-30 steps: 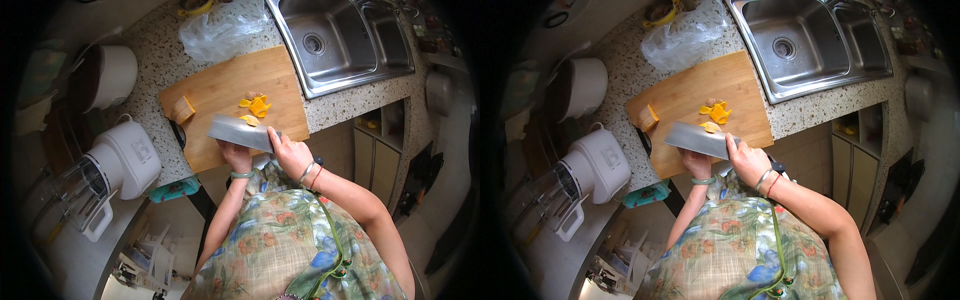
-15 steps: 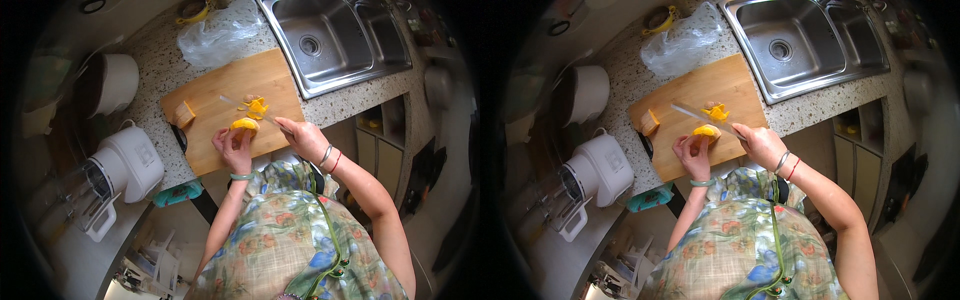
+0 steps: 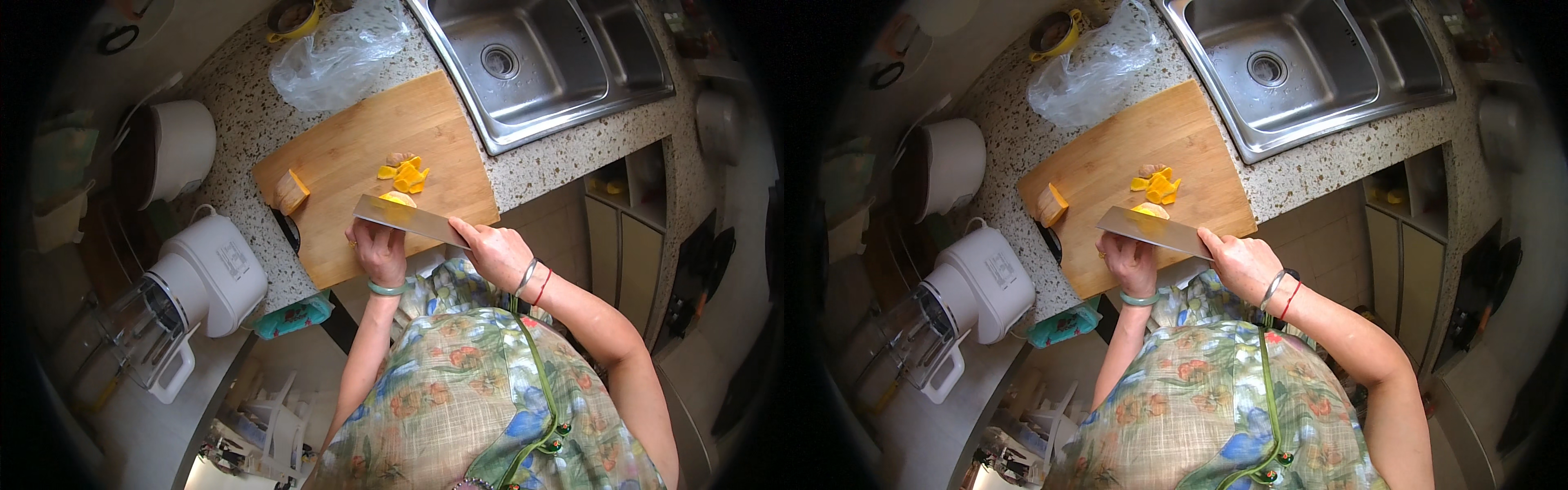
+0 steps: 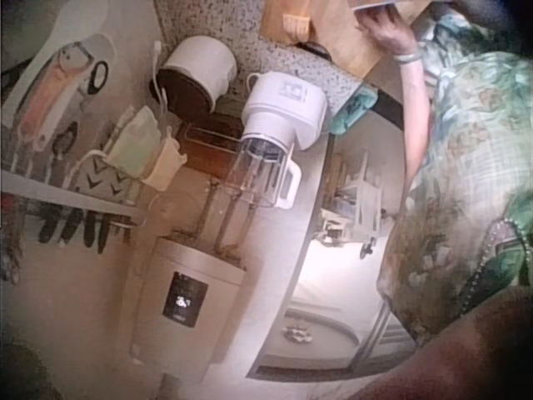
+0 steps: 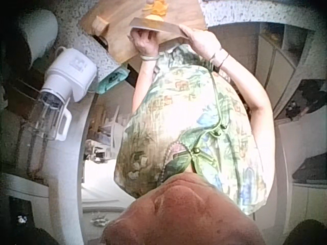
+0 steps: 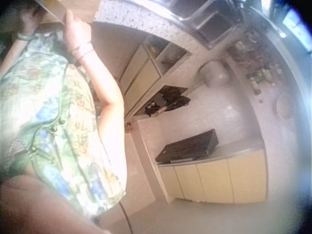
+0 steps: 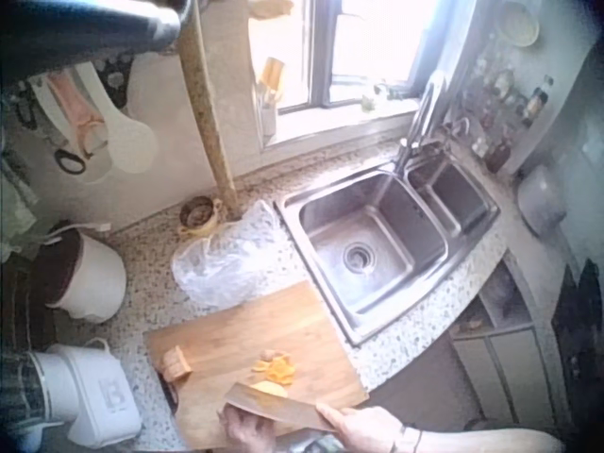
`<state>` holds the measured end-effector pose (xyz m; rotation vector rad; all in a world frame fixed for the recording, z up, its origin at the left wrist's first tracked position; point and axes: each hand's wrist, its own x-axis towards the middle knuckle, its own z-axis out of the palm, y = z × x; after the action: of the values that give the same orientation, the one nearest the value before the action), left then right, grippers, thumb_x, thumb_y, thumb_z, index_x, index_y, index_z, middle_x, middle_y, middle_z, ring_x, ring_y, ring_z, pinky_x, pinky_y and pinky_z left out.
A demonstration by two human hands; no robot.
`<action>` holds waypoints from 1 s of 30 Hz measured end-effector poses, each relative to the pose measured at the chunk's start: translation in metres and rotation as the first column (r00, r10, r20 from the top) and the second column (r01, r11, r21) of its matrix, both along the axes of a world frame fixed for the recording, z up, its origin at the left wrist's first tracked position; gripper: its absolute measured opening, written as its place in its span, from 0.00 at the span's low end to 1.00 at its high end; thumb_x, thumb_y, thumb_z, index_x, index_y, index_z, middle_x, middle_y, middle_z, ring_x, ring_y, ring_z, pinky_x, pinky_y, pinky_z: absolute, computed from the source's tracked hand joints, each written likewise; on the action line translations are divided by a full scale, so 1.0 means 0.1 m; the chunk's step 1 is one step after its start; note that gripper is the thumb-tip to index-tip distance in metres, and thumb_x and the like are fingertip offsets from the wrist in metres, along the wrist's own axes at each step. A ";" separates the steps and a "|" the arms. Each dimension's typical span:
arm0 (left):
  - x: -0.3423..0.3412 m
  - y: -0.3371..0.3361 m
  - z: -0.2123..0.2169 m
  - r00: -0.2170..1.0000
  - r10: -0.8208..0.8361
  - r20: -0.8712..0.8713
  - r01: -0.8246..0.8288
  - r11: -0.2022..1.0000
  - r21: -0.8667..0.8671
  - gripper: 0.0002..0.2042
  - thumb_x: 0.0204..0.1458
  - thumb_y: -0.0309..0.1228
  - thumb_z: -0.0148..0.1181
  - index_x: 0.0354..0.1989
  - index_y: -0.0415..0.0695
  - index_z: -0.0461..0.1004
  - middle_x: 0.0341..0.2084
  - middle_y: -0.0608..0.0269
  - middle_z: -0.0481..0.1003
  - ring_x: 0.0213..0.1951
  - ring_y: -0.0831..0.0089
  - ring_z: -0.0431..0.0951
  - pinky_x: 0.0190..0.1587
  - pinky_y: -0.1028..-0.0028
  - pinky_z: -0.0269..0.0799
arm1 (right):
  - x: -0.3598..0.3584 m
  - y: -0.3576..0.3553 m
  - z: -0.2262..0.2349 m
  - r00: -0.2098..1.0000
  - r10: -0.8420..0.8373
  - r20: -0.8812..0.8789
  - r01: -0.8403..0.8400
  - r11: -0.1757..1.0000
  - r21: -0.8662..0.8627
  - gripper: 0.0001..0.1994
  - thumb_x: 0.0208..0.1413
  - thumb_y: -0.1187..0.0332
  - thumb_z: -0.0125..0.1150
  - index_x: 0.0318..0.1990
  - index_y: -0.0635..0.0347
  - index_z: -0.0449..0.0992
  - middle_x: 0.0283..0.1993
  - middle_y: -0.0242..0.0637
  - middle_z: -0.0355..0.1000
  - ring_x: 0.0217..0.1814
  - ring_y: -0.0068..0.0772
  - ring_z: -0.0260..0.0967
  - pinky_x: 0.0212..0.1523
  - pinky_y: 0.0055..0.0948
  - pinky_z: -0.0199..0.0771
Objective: The person places a wooden cutting board on the kitchen counter, then unwraps a piece of pumpkin from plastic. Using a cleaver, the person slices the pumpkin into smaller pieces on the cutting board.
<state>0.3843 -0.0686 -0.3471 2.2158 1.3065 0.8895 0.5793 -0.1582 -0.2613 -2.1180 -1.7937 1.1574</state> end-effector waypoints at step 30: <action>0.02 -0.02 -0.02 0.998 0.021 0.066 -0.017 0.998 -0.065 0.14 0.34 0.15 0.69 0.31 0.45 0.80 0.39 0.59 0.73 0.44 0.55 0.70 0.46 0.60 0.68 | -0.04 0.58 0.28 0.994 0.109 0.023 -0.103 0.975 -0.199 0.08 0.56 0.74 0.52 0.42 0.66 0.67 0.26 0.51 0.76 0.28 0.53 0.78 0.28 0.46 0.78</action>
<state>0.3867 -0.0707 -0.3491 2.1099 1.3083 0.9081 0.5753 -0.1004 -0.2331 -2.1816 -1.8998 1.3883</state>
